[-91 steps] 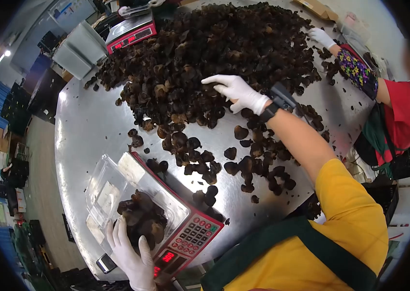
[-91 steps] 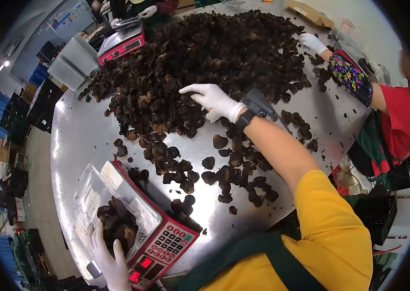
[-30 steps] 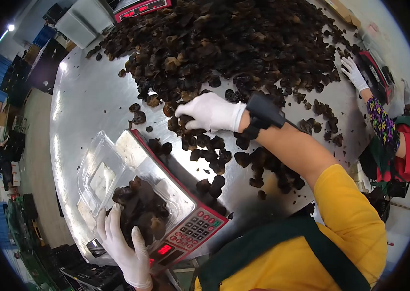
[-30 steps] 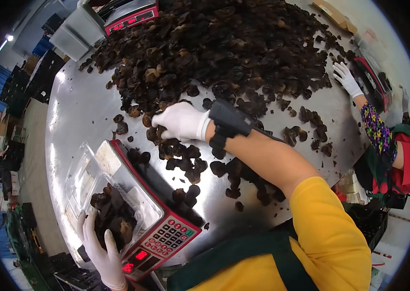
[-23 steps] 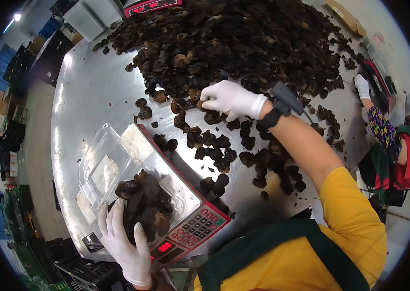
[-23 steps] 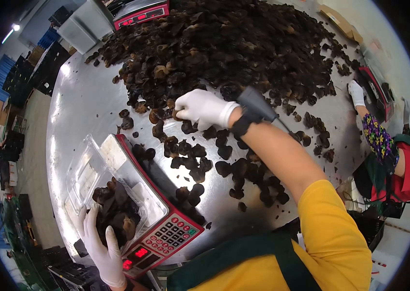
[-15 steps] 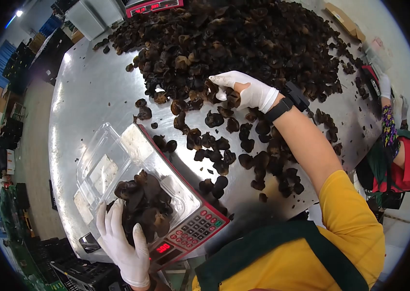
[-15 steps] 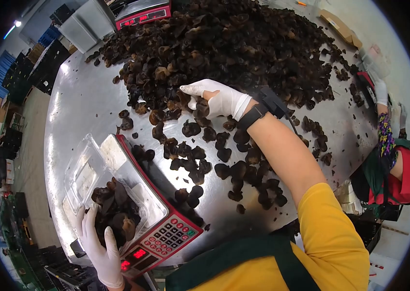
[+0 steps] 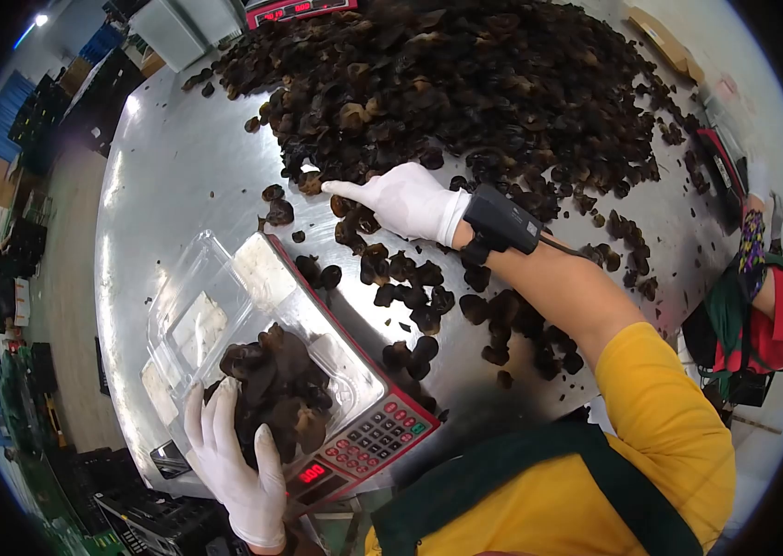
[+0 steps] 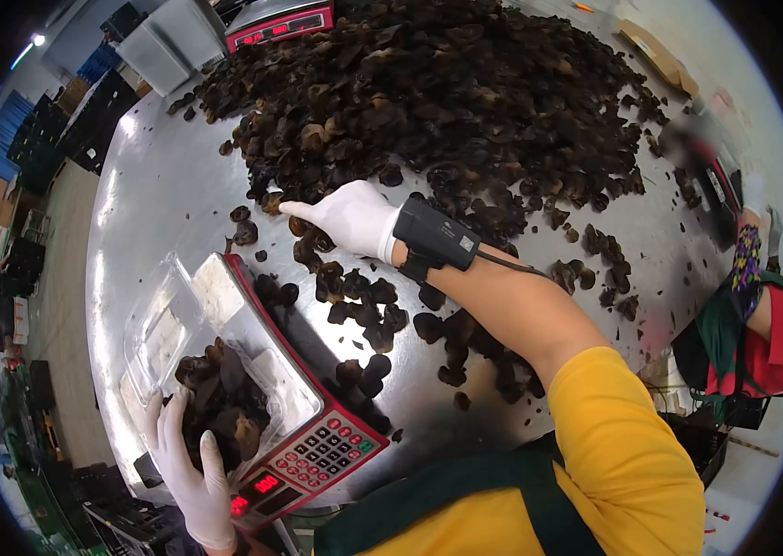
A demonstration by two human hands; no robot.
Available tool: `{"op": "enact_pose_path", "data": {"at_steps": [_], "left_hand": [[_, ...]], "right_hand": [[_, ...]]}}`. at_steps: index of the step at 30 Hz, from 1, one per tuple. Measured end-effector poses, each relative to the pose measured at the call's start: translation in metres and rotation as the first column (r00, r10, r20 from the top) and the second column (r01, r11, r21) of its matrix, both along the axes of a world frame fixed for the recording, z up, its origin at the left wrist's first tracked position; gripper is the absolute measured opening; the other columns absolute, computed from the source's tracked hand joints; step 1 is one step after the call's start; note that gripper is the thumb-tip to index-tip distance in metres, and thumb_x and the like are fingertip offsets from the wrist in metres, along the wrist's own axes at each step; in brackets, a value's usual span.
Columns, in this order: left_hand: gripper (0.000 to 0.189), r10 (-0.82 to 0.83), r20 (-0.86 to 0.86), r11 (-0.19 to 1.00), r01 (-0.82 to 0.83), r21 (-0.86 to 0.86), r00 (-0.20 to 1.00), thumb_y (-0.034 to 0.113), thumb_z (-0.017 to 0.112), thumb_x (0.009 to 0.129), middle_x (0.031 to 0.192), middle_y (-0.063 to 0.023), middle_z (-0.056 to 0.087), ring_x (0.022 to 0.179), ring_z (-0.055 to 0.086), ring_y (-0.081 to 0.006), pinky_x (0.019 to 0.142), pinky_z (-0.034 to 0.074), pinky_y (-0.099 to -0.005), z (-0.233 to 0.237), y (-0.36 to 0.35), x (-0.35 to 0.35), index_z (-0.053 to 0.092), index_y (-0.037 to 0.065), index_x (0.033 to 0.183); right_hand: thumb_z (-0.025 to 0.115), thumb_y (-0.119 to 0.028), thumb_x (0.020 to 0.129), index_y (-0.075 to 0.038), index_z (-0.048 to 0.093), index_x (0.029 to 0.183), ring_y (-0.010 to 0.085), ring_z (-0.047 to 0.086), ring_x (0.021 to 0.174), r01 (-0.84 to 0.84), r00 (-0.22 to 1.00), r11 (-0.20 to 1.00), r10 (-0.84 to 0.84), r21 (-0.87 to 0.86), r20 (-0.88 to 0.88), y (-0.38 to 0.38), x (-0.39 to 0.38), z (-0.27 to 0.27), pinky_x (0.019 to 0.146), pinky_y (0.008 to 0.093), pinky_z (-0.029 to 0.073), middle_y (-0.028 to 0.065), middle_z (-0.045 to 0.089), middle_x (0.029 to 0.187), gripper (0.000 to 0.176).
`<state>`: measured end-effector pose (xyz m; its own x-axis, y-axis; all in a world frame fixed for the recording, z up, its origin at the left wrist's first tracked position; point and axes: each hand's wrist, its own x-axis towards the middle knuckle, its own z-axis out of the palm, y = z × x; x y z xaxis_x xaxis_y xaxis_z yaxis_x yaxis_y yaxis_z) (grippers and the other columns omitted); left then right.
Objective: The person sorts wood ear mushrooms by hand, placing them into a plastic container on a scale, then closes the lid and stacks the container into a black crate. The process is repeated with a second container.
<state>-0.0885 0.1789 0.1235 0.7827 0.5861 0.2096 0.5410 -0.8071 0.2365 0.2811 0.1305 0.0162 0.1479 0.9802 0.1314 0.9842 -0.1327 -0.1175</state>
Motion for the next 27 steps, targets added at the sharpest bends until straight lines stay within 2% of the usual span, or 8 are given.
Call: {"op": "enact_pose_path", "data": {"at_steps": [3,8,15,17,21,22,23,27], "left_hand": [[0.049,-0.003,0.011,1.0,0.003,-0.006,1.0,0.018,0.061,0.091,0.13,-0.0181,0.059,0.135,0.043,-0.0445,0.103,0.037,-0.0517,0.001,-0.001,0.001,0.054,-0.002,0.135],[0.049,-0.001,0.0,1.0,0.001,-0.009,1.0,0.016,0.062,0.09,0.131,-0.0183,0.059,0.136,0.044,-0.0426,0.099,0.04,-0.0511,0.003,-0.001,0.002,0.054,-0.002,0.135],[0.049,-0.009,0.037,0.999,0.007,0.05,0.999,0.022,0.06,0.093,0.135,-0.0212,0.056,0.131,0.049,-0.043,0.098,0.042,-0.0485,-0.001,0.001,-0.002,0.054,-0.001,0.136],[0.052,0.029,0.19,0.998,-0.019,-0.053,0.981,0.03,0.056,0.097,0.139,-0.025,0.053,0.126,0.053,-0.0451,0.097,0.045,-0.0481,-0.001,0.0,-0.004,0.052,-0.002,0.139],[0.061,0.062,0.448,0.995,-0.021,-0.096,0.892,0.039,0.043,0.105,0.145,-0.0272,0.047,0.136,0.045,-0.0421,0.114,0.032,-0.0467,-0.008,0.004,-0.015,0.043,-0.009,0.144],[0.062,0.095,0.493,0.989,-0.024,-0.149,0.865,0.039,0.041,0.106,0.147,-0.0252,0.045,0.14,0.04,-0.0384,0.118,0.026,-0.0469,-0.008,0.006,-0.017,0.04,-0.009,0.145],[0.063,0.11,0.552,0.985,-0.018,-0.169,0.827,0.041,0.04,0.107,0.148,-0.0243,0.046,0.139,0.042,-0.037,0.117,0.029,-0.047,-0.009,0.008,-0.018,0.04,-0.008,0.146],[0.069,0.11,0.608,0.964,0.065,-0.259,0.786,0.047,0.044,0.105,0.149,-0.0224,0.045,0.139,0.042,-0.0339,0.114,0.034,-0.0468,-0.008,0.008,-0.023,0.039,-0.008,0.146]], "right_hand": [[0.062,0.0,0.077,-0.025,0.045,0.151,0.0284,0.069,0.069,-0.063,0.996,0.989,0.072,-0.136,0.057,0.014,0.004,-0.002,0.059,0.0385,0.052,0.0101,0.067,0.073,0.08],[0.062,-0.005,0.079,-0.006,0.062,0.107,0.0381,0.07,0.082,-0.004,1.0,0.967,-0.003,-0.255,-0.029,0.025,0.006,0.003,0.071,0.0483,0.054,0.018,0.07,0.082,0.029],[0.068,-0.017,0.076,-0.006,0.062,0.12,0.0403,0.068,0.087,0.176,0.882,0.958,-0.255,-0.225,-0.396,-0.015,0.009,0.048,0.074,0.0468,0.053,0.0239,0.069,0.088,0.045],[0.066,-0.015,0.079,-0.007,0.06,0.124,0.0379,0.067,0.073,0.168,0.802,0.964,-0.254,-0.204,-0.54,-0.025,0.004,0.07,0.068,0.0446,0.052,0.0216,0.067,0.076,0.047],[0.067,-0.016,0.08,-0.006,0.06,0.121,0.0359,0.067,0.07,0.054,0.74,0.995,-0.099,-0.087,-0.665,-0.025,-0.041,0.119,0.066,0.043,0.052,0.0197,0.066,0.072,0.043],[0.07,-0.011,0.079,-0.006,0.059,0.113,0.0326,0.067,0.069,-0.057,0.795,0.995,0.095,0.082,-0.599,-0.022,-0.056,0.126,0.064,0.04,0.051,0.0165,0.066,0.075,0.035],[0.072,-0.006,0.079,-0.006,0.058,0.104,0.0293,0.068,0.068,-0.174,0.823,0.955,0.274,0.238,-0.497,-0.019,-0.071,0.134,0.062,0.037,0.051,0.0133,0.066,0.078,0.029],[0.067,-0.008,0.078,-0.003,0.059,0.109,0.0336,0.07,0.08,-0.499,0.683,0.808,0.589,0.312,-0.432,-0.001,-0.141,0.153,0.07,0.0393,0.055,0.0168,0.069,0.087,0.033]]}}
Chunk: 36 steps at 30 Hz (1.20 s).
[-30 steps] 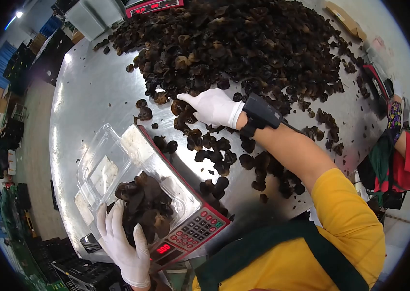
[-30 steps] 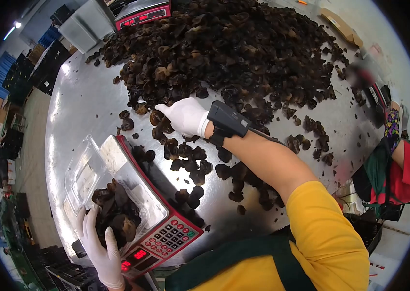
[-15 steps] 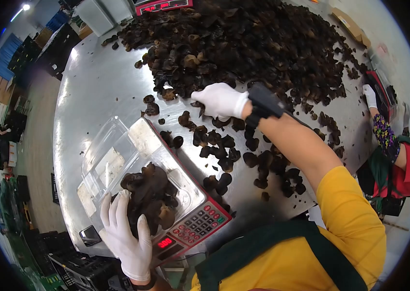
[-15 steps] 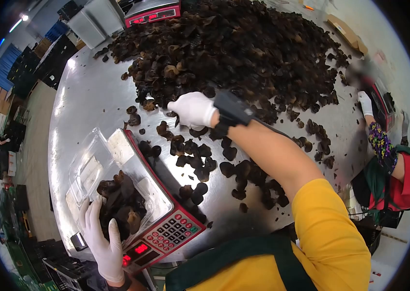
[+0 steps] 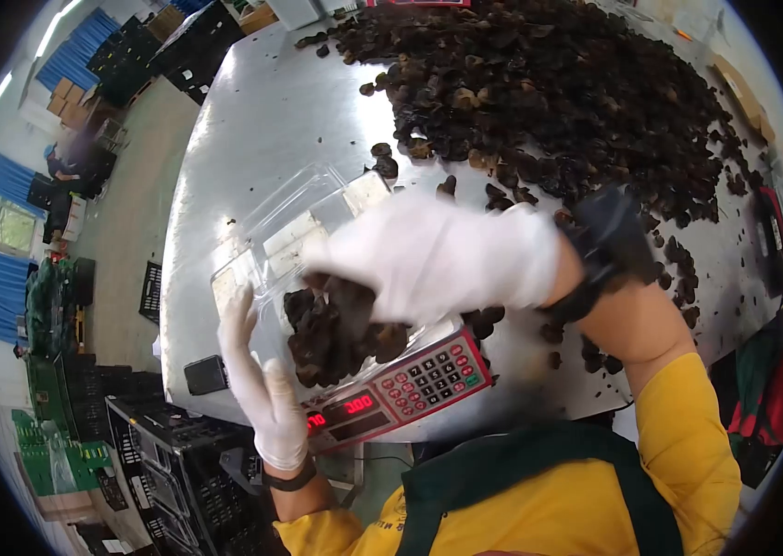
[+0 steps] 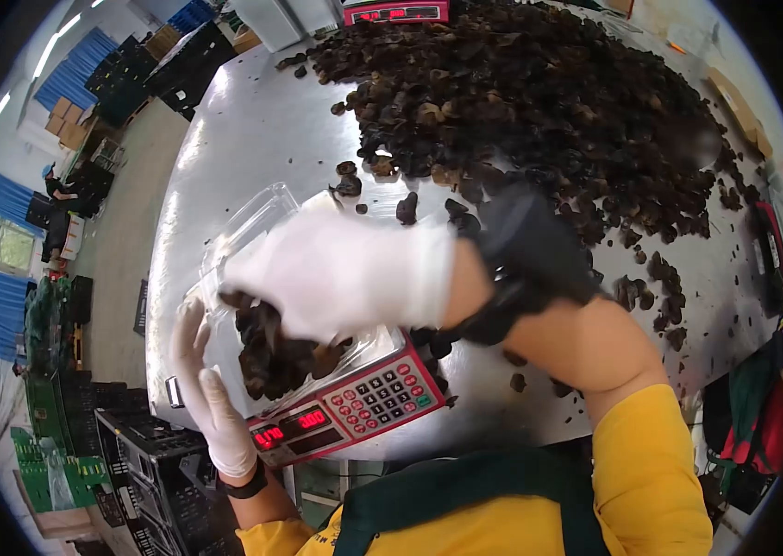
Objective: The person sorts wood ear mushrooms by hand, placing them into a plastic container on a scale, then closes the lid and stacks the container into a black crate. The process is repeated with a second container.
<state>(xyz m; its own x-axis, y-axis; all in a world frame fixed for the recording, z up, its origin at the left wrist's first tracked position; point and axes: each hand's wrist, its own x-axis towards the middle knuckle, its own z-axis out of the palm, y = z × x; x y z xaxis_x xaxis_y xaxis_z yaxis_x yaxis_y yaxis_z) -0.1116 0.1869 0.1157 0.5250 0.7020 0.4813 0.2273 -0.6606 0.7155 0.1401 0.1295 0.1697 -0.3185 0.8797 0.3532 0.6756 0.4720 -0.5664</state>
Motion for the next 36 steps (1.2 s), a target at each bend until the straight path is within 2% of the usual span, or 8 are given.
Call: {"op": "enact_pose_path", "data": {"at_steps": [6,8,12,17,18,24,29,36], "left_hand": [[0.07,-0.056,-0.344,0.997,0.073,0.035,0.937,0.004,0.067,0.086,0.142,-0.0258,0.05,0.134,0.048,-0.0395,0.113,0.037,-0.0426,0.012,-0.009,0.012,0.038,-0.004,0.149],[0.066,-0.064,-0.357,0.998,0.064,-0.012,0.932,0.003,0.065,0.088,0.14,-0.0256,0.052,0.131,0.049,-0.0396,0.112,0.038,-0.0435,0.004,-0.007,0.007,0.039,-0.004,0.148],[0.064,-0.076,-0.362,0.99,0.113,0.082,0.929,0.002,0.063,0.089,0.138,-0.0259,0.052,0.129,0.05,-0.0407,0.111,0.038,-0.0444,0.002,-0.004,0.007,0.04,-0.004,0.148],[0.059,-0.106,-0.231,0.994,0.107,-0.009,0.967,0.025,0.053,0.103,0.142,-0.0268,0.051,0.135,0.048,-0.0381,0.114,0.035,-0.0449,0.008,-0.005,0.007,0.036,-0.007,0.149],[0.059,-0.101,-0.234,0.995,0.103,-0.004,0.967,0.025,0.053,0.103,0.142,-0.0268,0.051,0.135,0.048,-0.0381,0.114,0.035,-0.0449,0.009,-0.004,0.004,0.036,-0.007,0.149],[0.08,-0.004,0.089,0.986,0.019,-0.167,0.996,0.063,0.035,0.103,0.151,-0.0231,0.042,0.144,0.038,-0.0334,0.119,0.027,-0.0484,0.007,0.008,-0.015,0.031,0.002,0.155],[0.062,0.05,0.085,0.988,-0.037,-0.148,0.995,0.037,0.046,0.105,0.152,-0.0202,0.044,0.143,0.04,-0.0324,0.117,0.03,-0.0464,0.019,0.017,-0.04,0.034,0.001,0.154],[0.07,-0.13,-0.09,0.991,0.126,-0.049,0.987,0.01,0.068,0.083,0.149,-0.018,0.048,0.142,0.041,-0.0298,0.118,0.03,-0.0424,0.028,0.02,-0.037,0.044,0.002,0.148]], "right_hand": [[0.067,-0.012,0.078,-0.001,0.062,0.099,0.0364,0.069,0.082,-0.053,0.973,0.993,0.075,-0.103,0.218,0.021,-0.037,-0.031,0.072,0.0409,0.057,0.0177,0.067,0.086,0.025],[0.071,-0.016,0.078,-0.002,0.064,0.105,0.0337,0.068,0.08,-0.071,0.989,0.997,0.066,0.035,0.129,0.019,-0.021,-0.032,0.072,0.0414,0.056,0.0146,0.069,0.088,0.031],[0.069,-0.023,0.09,-0.004,0.066,0.114,0.0237,0.065,0.074,0.184,0.934,0.956,-0.242,-0.227,-0.264,0.014,-0.006,-0.02,0.07,0.0352,0.052,0.0096,0.066,0.079,0.03],[0.06,-0.025,0.099,-0.005,0.064,0.11,0.0249,0.064,0.084,0.164,0.846,0.929,-0.305,-0.331,-0.436,0.017,-0.031,-0.043,0.08,0.0371,0.051,0.0127,0.065,0.092,0.024],[0.06,-0.025,0.098,-0.006,0.064,0.111,0.0307,0.064,0.09,0.224,0.95,0.974,-0.225,-0.033,-0.216,0.025,-0.032,-0.072,0.083,0.0403,0.051,0.0136,0.065,0.096,0.024],[0.056,-0.022,0.1,-0.004,0.067,0.109,0.0368,0.064,0.096,0.235,0.922,0.969,-0.195,0.081,-0.335,0.008,-0.019,-0.045,0.086,0.0416,0.051,0.0167,0.068,0.101,0.023],[0.061,-0.007,0.095,-0.001,0.068,0.111,0.0103,0.06,0.089,0.302,0.771,0.925,-0.379,-0.231,-0.512,-0.022,0.006,-0.035,0.081,0.0252,0.048,0.005,0.065,0.098,0.019],[0.066,-0.006,0.091,-0.001,0.07,0.105,0.0154,0.067,0.087,0.368,0.843,0.924,-0.379,-0.105,-0.383,-0.05,0.002,-0.048,0.079,0.0285,0.051,0.0081,0.069,0.096,0.015]]}}
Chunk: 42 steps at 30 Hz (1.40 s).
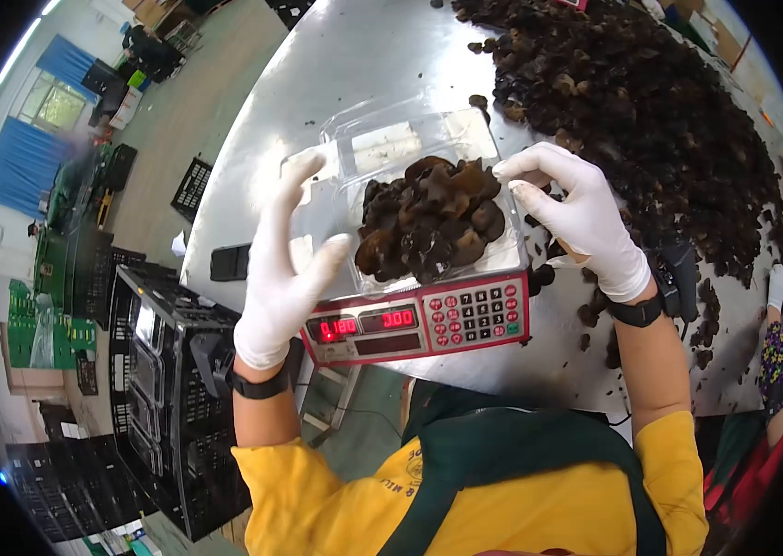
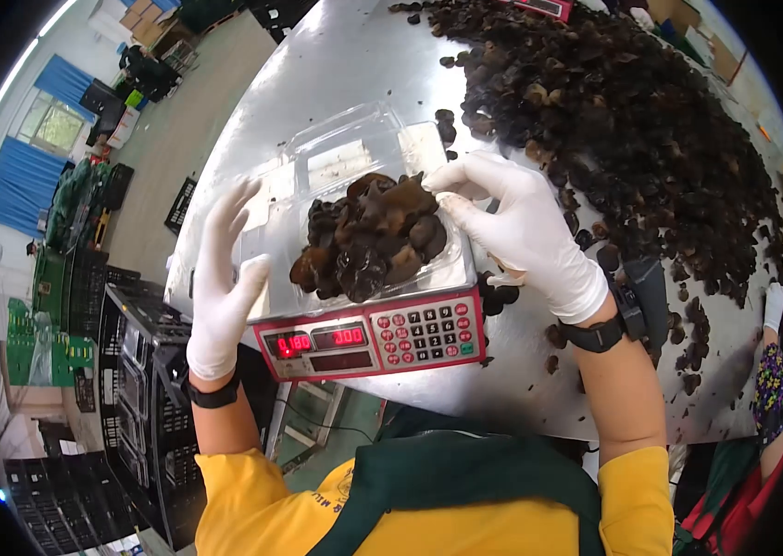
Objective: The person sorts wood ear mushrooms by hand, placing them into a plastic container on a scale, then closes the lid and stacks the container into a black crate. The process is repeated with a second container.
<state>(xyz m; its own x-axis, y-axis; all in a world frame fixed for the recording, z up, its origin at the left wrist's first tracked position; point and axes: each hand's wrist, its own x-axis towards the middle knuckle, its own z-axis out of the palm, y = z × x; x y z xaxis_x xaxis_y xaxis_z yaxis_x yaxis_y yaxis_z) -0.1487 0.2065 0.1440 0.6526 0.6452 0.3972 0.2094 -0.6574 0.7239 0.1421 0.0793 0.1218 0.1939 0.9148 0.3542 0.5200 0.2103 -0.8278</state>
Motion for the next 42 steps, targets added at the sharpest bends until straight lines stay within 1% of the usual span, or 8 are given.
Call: {"op": "enact_pose_path", "data": {"at_steps": [8,14,20,24,26,28,34,42], "left_hand": [[0.095,-0.259,-0.317,0.934,0.32,0.158,0.912,0.025,0.086,0.071,0.152,-0.0199,0.042,0.143,0.038,-0.0375,0.12,0.031,-0.0444,0.002,0.0,0.039,0.039,0.006,0.152],[0.086,-0.11,-0.439,0.936,0.241,0.255,0.892,0.013,0.08,0.074,0.149,-0.023,0.044,0.14,0.04,-0.0407,0.118,0.032,-0.047,-0.014,-0.007,0.053,0.04,0.0,0.149],[0.081,-0.11,-0.533,0.891,0.321,0.32,0.839,0.045,0.058,0.095,0.151,-0.0284,0.038,0.139,0.037,-0.0451,0.118,0.027,-0.0512,-0.007,-0.01,0.059,0.03,-0.005,0.153],[0.074,-0.202,-0.094,0.979,0.202,-0.007,0.975,0.044,0.05,0.102,0.158,-0.0223,0.034,0.149,0.029,-0.0344,0.121,0.021,-0.0439,-0.004,0.011,0.04,0.029,-0.004,0.155],[0.06,0.04,-0.093,0.999,-0.041,-0.009,0.995,0.025,0.054,0.102,0.154,-0.0181,0.042,0.142,0.041,-0.0307,0.115,0.034,-0.041,-0.009,0.037,0.032,0.035,0.002,0.154],[0.061,0.252,-0.215,0.965,-0.23,0.124,0.943,0.024,0.061,0.097,0.126,-0.0168,0.064,0.116,0.062,-0.0271,0.097,0.049,-0.0378,-0.012,0.065,0.032,0.04,0.001,0.15],[0.064,0.251,-0.41,0.963,-0.271,0.009,0.877,0.019,0.067,0.091,0.067,-0.007,0.064,0.066,0.065,-0.0166,0.066,0.053,-0.0327,-0.036,0.11,0.054,0.042,-0.003,0.146],[0.052,0.163,0.207,0.96,-0.107,-0.259,0.965,-0.002,0.06,0.09,0.091,0.0017,0.059,0.077,0.054,-0.0059,0.069,0.045,-0.0195,-0.021,0.078,0.045,0.05,-0.001,0.142]], "right_hand": [[0.063,0.001,0.086,-0.002,0.068,0.114,0.0291,0.064,0.109,-0.039,0.959,0.99,-0.001,0.137,0.284,0.002,-0.012,-0.003,0.097,0.0381,0.05,0.0144,0.067,0.116,0.028],[0.061,-0.028,0.096,-0.005,0.057,0.135,0.0324,0.055,0.129,-0.094,0.819,0.989,0.01,0.117,0.574,-0.004,-0.041,-0.039,0.115,0.0464,0.036,0.0189,0.059,0.136,0.046],[0.059,-0.031,0.097,-0.003,0.058,0.133,0.0363,0.051,0.132,-0.141,0.942,0.972,0.073,0.188,0.328,0.002,-0.029,-0.039,0.117,0.0487,0.031,0.0219,0.057,0.139,0.045],[0.065,-0.017,0.093,-0.006,0.063,0.126,0.036,0.054,0.127,0.016,0.976,0.979,-0.059,0.202,0.208,-0.019,-0.001,-0.019,0.109,0.0436,0.04,0.0185,0.056,0.139,0.035],[0.063,-0.009,0.091,-0.005,0.065,0.121,0.0328,0.058,0.122,0.082,0.993,0.986,-0.092,0.143,0.071,-0.029,0.013,-0.021,0.104,0.0393,0.046,0.0166,0.06,0.133,0.031],[0.061,-0.005,0.089,-0.004,0.065,0.118,0.0326,0.06,0.119,0.136,0.985,0.986,-0.145,0.096,0.089,-0.036,0.02,-0.025,0.103,0.0385,0.047,0.0156,0.063,0.127,0.029],[0.063,-0.004,0.088,-0.004,0.066,0.113,0.0301,0.061,0.116,0.098,0.985,0.994,-0.105,0.053,0.135,-0.038,0.005,-0.026,0.101,0.0382,0.047,0.0141,0.065,0.121,0.026],[0.068,-0.004,0.083,-0.009,0.066,0.114,0.0291,0.063,0.101,-0.033,0.928,0.973,-0.055,0.228,0.369,-0.044,-0.022,-0.024,0.094,0.041,0.049,0.0084,0.067,0.11,0.031]]}}
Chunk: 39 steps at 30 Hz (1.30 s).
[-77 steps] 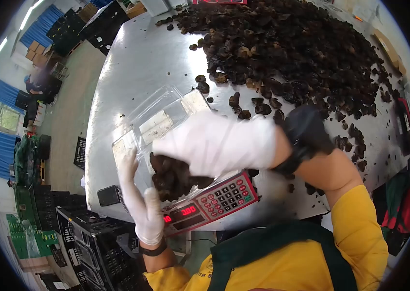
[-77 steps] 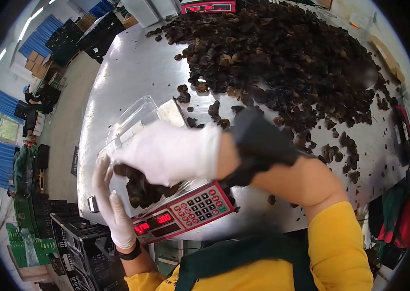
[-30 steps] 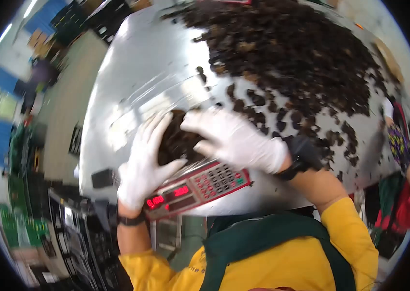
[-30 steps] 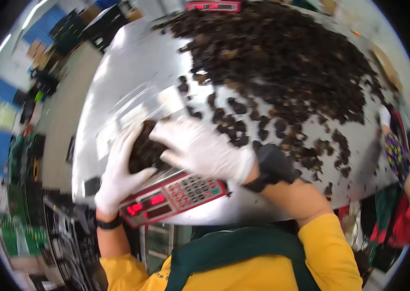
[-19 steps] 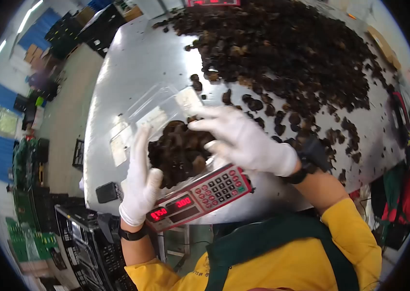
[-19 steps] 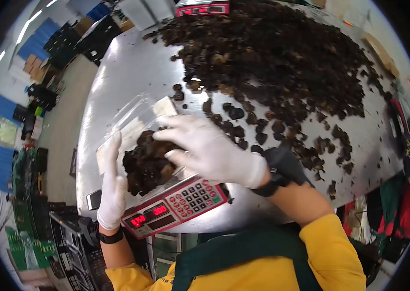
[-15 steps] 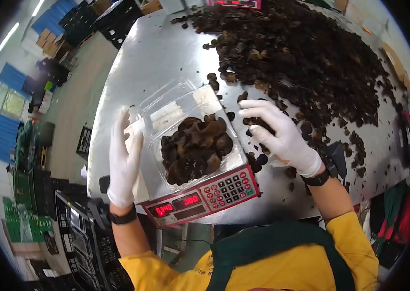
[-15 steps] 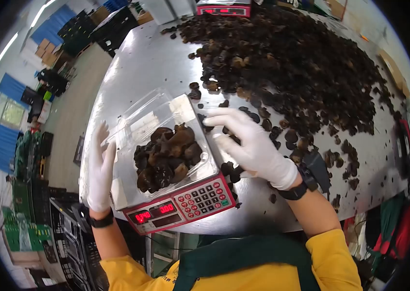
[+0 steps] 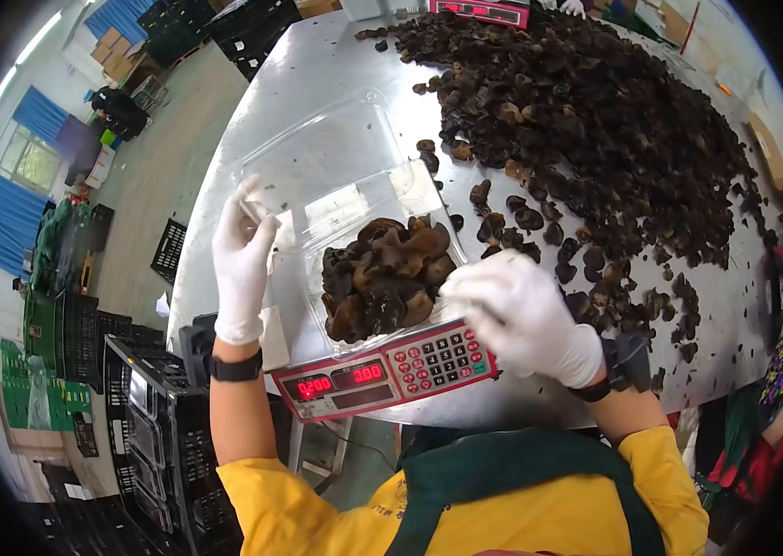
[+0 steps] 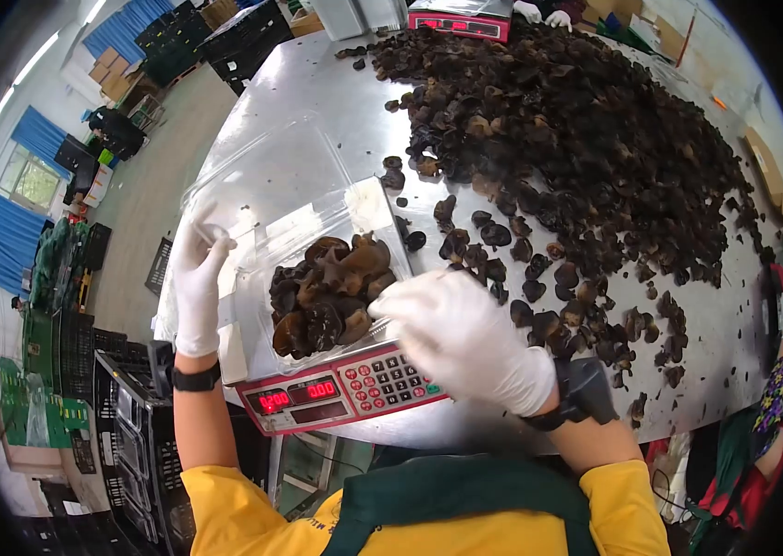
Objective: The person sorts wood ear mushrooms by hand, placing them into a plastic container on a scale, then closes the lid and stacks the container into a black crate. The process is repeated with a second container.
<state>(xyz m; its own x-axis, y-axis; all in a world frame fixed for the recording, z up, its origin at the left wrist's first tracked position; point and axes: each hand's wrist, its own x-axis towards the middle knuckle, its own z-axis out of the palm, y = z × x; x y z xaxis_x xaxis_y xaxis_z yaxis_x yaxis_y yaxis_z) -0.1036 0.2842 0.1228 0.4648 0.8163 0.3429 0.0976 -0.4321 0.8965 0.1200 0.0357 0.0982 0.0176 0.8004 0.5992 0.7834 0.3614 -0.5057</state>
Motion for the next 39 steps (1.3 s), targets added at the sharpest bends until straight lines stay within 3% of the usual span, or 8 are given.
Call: {"op": "enact_pose_path", "data": {"at_steps": [11,17,20,24,28,32,34,39], "left_hand": [[0.047,-0.091,-0.345,0.874,0.241,0.423,0.934,0.034,0.061,0.094,0.123,-0.0218,0.06,0.119,0.057,-0.0372,0.105,0.042,-0.0427,0.03,-0.095,-0.04,0.062,-0.003,0.124],[0.031,-0.051,-0.474,0.763,0.34,0.549,0.879,0.012,0.067,0.084,0.118,-0.0159,0.065,0.116,0.059,-0.0349,0.108,0.037,-0.0516,0.009,-0.118,-0.047,0.069,0.001,0.112],[0.044,-0.037,-0.411,0.726,0.307,0.615,0.911,-0.008,0.072,0.071,0.117,-0.0155,0.062,0.111,0.06,-0.0325,0.101,0.043,-0.0435,-0.007,-0.13,-0.037,0.067,0.002,0.113],[0.072,0.256,-0.413,0.895,-0.052,0.444,0.874,-0.003,0.075,0.073,0.106,-0.009,0.049,0.086,0.057,-0.0231,0.082,0.048,-0.0366,-0.011,-0.143,-0.033,0.049,0.002,0.14],[0.088,0.141,-0.055,0.97,-0.149,-0.195,0.989,0.001,0.077,0.078,0.104,-0.0041,0.047,0.081,0.051,-0.0079,0.066,0.044,-0.0222,-0.016,-0.137,-0.032,0.031,0.001,0.154],[0.087,0.205,-0.34,0.968,-0.138,0.211,0.918,0.004,0.072,0.087,0.102,-0.0062,0.054,0.067,0.052,-0.009,0.06,0.045,-0.0213,-0.026,-0.124,-0.046,0.021,0.003,0.158],[0.08,-0.117,-0.188,0.894,0.021,-0.447,0.975,0.007,0.066,0.094,0.093,-0.0078,0.062,0.063,0.052,-0.0094,0.056,0.045,-0.0231,-0.011,-0.133,-0.045,0.019,0.003,0.159],[0.08,-0.138,0.046,0.794,0.138,-0.592,0.989,0.006,0.06,0.096,0.089,-0.0107,0.067,0.058,0.056,-0.0097,0.049,0.04,-0.0191,-0.011,-0.139,-0.043,0.013,0.008,0.161]], "right_hand": [[0.07,-0.025,0.085,-0.008,0.065,0.12,0.0248,0.062,0.108,-0.054,0.938,0.988,0.1,-0.145,0.332,0.014,-0.036,-0.013,0.111,0.0442,0.039,0.0073,0.064,0.118,0.039],[0.073,-0.009,0.078,-0.008,0.064,0.118,0.0267,0.063,0.085,0.183,0.983,0.955,-0.185,0.235,-0.017,-0.007,-0.002,-0.007,0.076,0.0433,0.049,0.0079,0.065,0.097,0.041],[0.064,-0.013,0.091,0.0,0.05,0.138,0.0216,0.06,0.066,0.126,0.899,0.944,-0.238,-0.305,-0.367,-0.001,0.006,0.008,0.063,0.0358,0.049,0.0112,0.062,0.081,0.051],[0.059,-0.012,0.093,0.003,0.036,0.149,0.0164,0.058,0.058,-0.232,0.759,0.859,-0.133,-0.456,-0.638,0.027,0.021,-0.008,0.058,0.0317,0.049,0.0107,0.063,0.077,0.063],[0.053,-0.005,0.09,0.008,0.026,0.153,0.012,0.058,0.054,-0.543,0.271,0.788,-0.161,-0.289,-0.949,0.034,0.03,-0.018,0.052,0.0233,0.048,0.01,0.064,0.079,0.07],[0.052,-0.002,0.091,0.008,0.033,0.151,0.0109,0.058,0.056,-0.54,0.362,0.772,-0.147,-0.336,-0.92,0.03,0.031,-0.017,0.053,0.023,0.049,0.0098,0.065,0.082,0.063],[0.051,-0.001,0.092,0.008,0.035,0.15,0.0105,0.058,0.056,-0.512,0.391,0.784,-0.152,-0.352,-0.908,0.027,0.028,-0.015,0.054,0.0231,0.049,0.0101,0.065,0.084,0.061],[0.051,-0.004,0.095,0.001,0.035,0.152,0.0095,0.058,0.056,-0.481,0.427,0.803,-0.136,-0.352,-0.894,0.009,0.017,0.0,0.053,0.0207,0.049,0.0104,0.066,0.086,0.059]]}}
